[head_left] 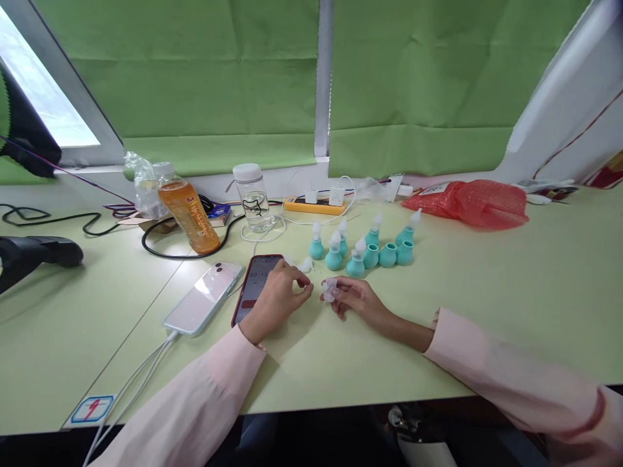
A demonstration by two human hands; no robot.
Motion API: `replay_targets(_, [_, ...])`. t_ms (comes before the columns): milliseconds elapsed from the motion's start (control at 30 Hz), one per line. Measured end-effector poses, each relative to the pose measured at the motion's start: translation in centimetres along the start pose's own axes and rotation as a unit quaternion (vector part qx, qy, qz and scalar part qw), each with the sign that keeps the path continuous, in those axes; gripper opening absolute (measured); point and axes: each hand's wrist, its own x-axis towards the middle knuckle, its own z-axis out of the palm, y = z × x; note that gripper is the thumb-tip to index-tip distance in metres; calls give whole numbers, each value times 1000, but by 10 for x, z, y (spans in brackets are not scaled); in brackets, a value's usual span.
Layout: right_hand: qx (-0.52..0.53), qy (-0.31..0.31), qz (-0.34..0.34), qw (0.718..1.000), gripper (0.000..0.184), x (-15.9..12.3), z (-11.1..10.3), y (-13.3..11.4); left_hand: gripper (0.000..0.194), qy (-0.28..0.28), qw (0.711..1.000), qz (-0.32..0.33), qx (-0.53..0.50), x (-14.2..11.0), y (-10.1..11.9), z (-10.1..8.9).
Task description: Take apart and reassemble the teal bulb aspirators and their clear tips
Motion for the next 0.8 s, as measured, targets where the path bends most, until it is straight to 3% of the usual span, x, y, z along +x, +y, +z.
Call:
replay_targets(233, [84,-44,36,995,25,1,-1,-2,18,-31,965,-64,-252,-5,-3,1])
replay_targets(367, [144,-99,69,982,22,0,-2,-4,20,2,948,-82,-309,-9,1,6])
replay_targets(800, [288,-198,175,920,19,-2,-7,-5,11,97,941,57,-318,-15,5,12])
